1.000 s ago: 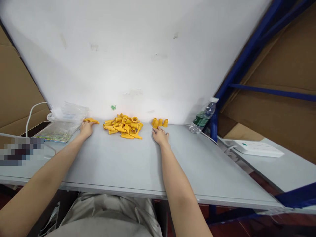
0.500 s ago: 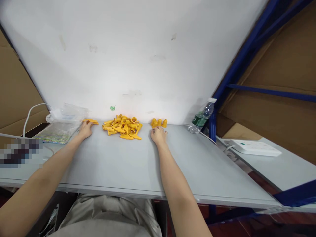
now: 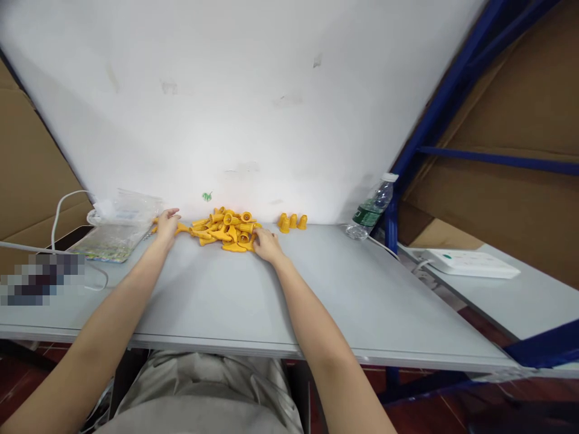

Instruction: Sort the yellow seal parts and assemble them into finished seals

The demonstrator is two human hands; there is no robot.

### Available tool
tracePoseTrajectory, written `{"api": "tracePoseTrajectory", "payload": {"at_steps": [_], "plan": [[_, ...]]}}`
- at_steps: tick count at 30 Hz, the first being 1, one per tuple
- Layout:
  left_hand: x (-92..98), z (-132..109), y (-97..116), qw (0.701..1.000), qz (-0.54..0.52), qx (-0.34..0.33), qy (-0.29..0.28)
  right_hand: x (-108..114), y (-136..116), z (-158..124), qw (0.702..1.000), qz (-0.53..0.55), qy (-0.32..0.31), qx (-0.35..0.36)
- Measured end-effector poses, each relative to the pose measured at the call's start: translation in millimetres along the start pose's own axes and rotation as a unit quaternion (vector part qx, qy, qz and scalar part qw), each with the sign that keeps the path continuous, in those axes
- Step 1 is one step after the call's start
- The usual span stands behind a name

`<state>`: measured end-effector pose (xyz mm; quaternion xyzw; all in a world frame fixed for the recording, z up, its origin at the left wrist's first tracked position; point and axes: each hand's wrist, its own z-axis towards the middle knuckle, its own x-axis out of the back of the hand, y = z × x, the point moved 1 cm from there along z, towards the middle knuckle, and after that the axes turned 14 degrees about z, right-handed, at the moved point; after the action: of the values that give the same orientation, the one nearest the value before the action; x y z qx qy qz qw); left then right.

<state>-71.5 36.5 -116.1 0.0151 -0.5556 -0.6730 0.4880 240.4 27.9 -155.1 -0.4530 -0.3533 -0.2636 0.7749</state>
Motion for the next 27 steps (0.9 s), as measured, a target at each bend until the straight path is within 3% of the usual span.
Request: {"api": "tracePoseTrajectory", "payload": {"at_steps": [2,5,10,13,17,22,27], "plan": [[-5.0,-13,9,0.996,-0.085,0.027,-0.028,0,2,0,1.0,-0.009,-0.011,-0.004],[-8.3,-34,14,0.995,-0.098,-0.001,-0.033,3,2,0,0.999,-0.029,-0.023,-0.015],[-6.1,-60,13,0.991,0.04,-0.127,-0.024,10,0,0,0.997,-0.047,-0.059,-0.031],[-3.5,-65,10,0.98,0.122,-0.157,-0.027,13,0,0,0.993,-0.059,-0.093,-0.046],[-1.1,-60,2,0.971,0.212,-0.092,-0.054,15,2,-2,0.99,-0.084,-0.098,-0.055],[-1.6,-51,-13,0.951,0.288,0.001,-0.115,16,4,-4,0.995,-0.084,-0.047,-0.01],[-4.1,-46,-21,0.949,0.291,0.02,-0.123,21,6,-2,0.996,-0.082,0.022,0.035]]}}
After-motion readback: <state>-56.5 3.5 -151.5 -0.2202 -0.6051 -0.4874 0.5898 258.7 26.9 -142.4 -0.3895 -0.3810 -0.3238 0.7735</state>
